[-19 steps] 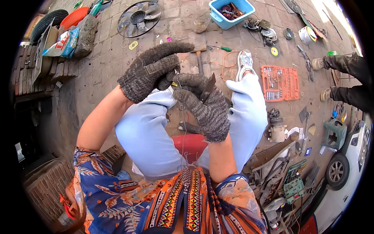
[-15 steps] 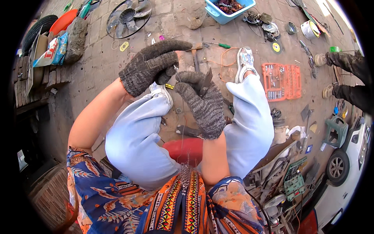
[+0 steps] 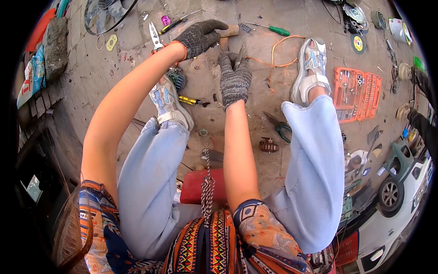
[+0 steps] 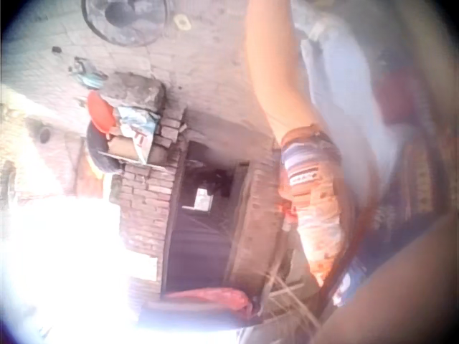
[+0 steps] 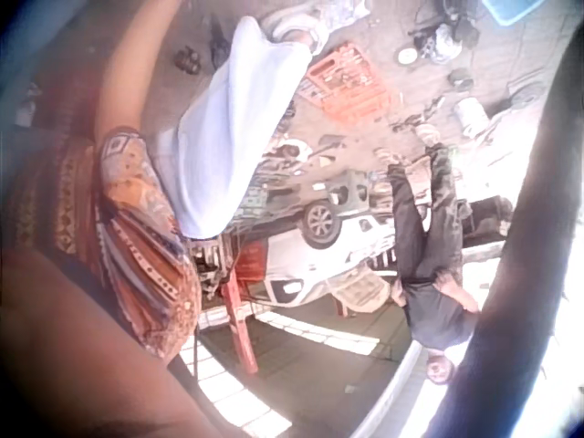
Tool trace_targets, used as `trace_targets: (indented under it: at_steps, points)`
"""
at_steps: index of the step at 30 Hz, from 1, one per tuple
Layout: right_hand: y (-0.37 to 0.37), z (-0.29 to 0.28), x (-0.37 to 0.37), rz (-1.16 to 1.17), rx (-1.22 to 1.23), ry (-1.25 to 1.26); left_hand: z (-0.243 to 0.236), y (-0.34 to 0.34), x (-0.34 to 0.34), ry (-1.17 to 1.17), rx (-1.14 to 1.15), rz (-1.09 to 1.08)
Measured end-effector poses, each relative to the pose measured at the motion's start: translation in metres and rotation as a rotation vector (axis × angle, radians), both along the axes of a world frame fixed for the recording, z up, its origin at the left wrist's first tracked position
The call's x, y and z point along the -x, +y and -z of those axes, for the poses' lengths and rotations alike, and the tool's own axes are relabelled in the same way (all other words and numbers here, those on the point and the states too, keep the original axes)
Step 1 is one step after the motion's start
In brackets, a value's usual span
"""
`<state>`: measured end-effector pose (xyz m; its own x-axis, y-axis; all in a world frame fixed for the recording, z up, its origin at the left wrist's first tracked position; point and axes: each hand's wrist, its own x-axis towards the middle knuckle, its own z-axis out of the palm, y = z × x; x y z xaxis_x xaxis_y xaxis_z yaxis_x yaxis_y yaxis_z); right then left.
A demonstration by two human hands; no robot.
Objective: The person sits on a low stool in a cluttered outdoor workshop, stripping the insulation off black and red wires using a knife and pliers. They then twist the exposed copper strands together and use a hammer to flatten the connection.
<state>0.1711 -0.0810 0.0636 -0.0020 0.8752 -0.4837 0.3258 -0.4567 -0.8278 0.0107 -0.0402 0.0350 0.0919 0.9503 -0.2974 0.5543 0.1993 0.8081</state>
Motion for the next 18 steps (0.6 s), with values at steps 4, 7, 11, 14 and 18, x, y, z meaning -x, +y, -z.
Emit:
trace_targets:
  at_steps: [4, 7, 11, 14, 18]
  points:
    - [0.019, 0.051, 0.009, 0.022, 0.047, -0.004, 0.05, 0.018, 0.002, 0.059, -0.053, -0.151]
    - [0.031, 0.066, 0.019, -0.002, -0.005, -0.123, 0.067, 0.021, 0.007, 0.092, -0.12, -0.22]
    - [0.037, 0.085, 0.022, -0.055, -0.108, -0.255, 0.034, 0.029, 0.012, -0.052, 0.182, -0.221]
    - [0.036, 0.095, 0.023, -0.021, -0.139, -0.24, 0.052, 0.034, 0.02, 0.081, 0.117, -0.142]
    - [0.037, 0.099, 0.022, -0.02, -0.155, -0.277, 0.048, 0.038, 0.014, 0.01, 0.197, -0.222]
